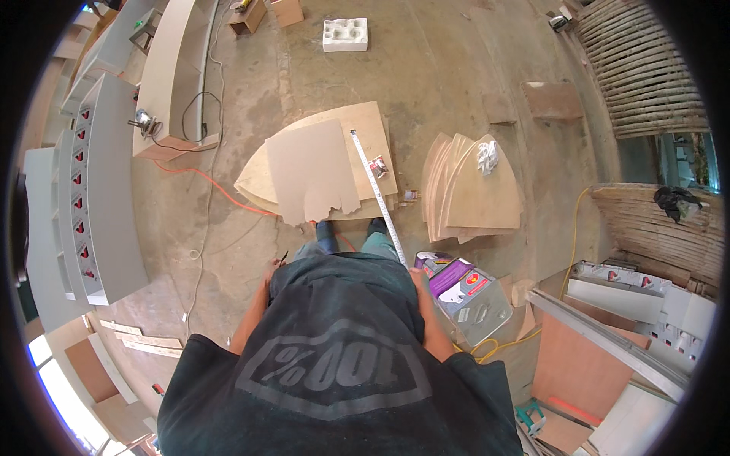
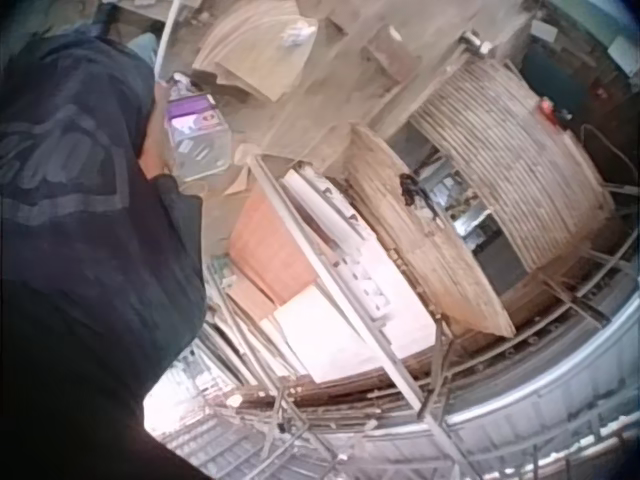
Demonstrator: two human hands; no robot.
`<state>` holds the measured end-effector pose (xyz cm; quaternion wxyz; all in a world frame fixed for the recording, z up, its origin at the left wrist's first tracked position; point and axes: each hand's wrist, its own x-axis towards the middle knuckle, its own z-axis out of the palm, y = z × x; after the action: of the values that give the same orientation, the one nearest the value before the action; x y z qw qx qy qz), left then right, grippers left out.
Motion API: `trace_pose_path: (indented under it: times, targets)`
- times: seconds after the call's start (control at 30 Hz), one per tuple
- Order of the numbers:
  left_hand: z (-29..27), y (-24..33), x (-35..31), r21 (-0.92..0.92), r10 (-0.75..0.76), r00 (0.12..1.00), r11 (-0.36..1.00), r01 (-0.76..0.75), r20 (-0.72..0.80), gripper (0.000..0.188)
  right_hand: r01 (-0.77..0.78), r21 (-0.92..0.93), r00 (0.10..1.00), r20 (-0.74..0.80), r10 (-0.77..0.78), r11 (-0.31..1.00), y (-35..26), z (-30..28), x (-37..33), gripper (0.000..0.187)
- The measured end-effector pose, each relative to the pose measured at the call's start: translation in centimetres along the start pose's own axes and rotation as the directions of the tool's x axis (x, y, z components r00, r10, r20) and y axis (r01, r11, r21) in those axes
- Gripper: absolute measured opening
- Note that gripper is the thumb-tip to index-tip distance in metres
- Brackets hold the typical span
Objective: The person uses a power drill to drive screws into a wooden strip on a large panel and measures dimensions with a tape measure.
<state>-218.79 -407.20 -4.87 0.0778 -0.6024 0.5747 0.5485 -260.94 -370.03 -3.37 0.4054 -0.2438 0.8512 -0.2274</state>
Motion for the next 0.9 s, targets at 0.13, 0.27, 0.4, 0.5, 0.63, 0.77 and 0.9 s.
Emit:
trace_pose_path:
  times: [0.13, 0.27, 0.4, 0.5, 0.63, 0.77, 0.9]
  targets:
    - [-0.7, 2.4, -1.6, -0.043, -0.062, 0.998, 0.997, 0.062, 0.003, 0.026, 0.037, -0.006, 0.999, -0.022, -0.037, 0.999, 0.1, 1.2, -0.8, 0.029]
    - [-0.8, 1.9, 0.2, 0.004, 0.013, 0.999, 1.0, -0.013, 0.044, 0.029, -0.086, -0.103, 0.996, -0.03, 0.083, 0.991, 0.8, 1.5, -0.8, 0.038]
    - [-0.2, 1.0, 0.2, 0.041, 0.06, 0.993, 0.997, -0.064, 0.099, 0.034, -0.242, 0.104, 0.97, 0.019, 0.241, 0.965, -3.0, -0.4, -2.7, 0.036]
    - [-0.4, 0.2, 0.7, 0.054, 0.071, 0.993, 0.996, -0.077, 0.099, 0.036, -0.298, 0.142, 0.955, 0.033, 0.296, 0.944, -4.1, -1.0, -2.8, 0.034]
    - [-0.6, 0.3, 1.2, -0.004, 0.104, 0.983, 0.994, -0.105, 0.15, 0.036, -0.339, 0.104, 0.941, 0.014, 0.339, 0.935, -3.8, -0.7, -2.9, 0.03]
    - [-0.5, 0.7, 1.6, 0.046, 0.073, 0.991, 0.996, -0.079, 0.115, 0.036, -0.3, 0.087, 0.954, -0.002, 0.301, 0.95, -2.0, 0.5, -3.2, 0.028]
    - [0.2, 0.5, 2.1, 0.079, 0.077, 0.99, 0.993, -0.087, 0.118, 0.035, -0.294, 0.073, 0.954, -0.042, 0.297, 0.953, -1.5, 1.0, -3.6, 0.027]
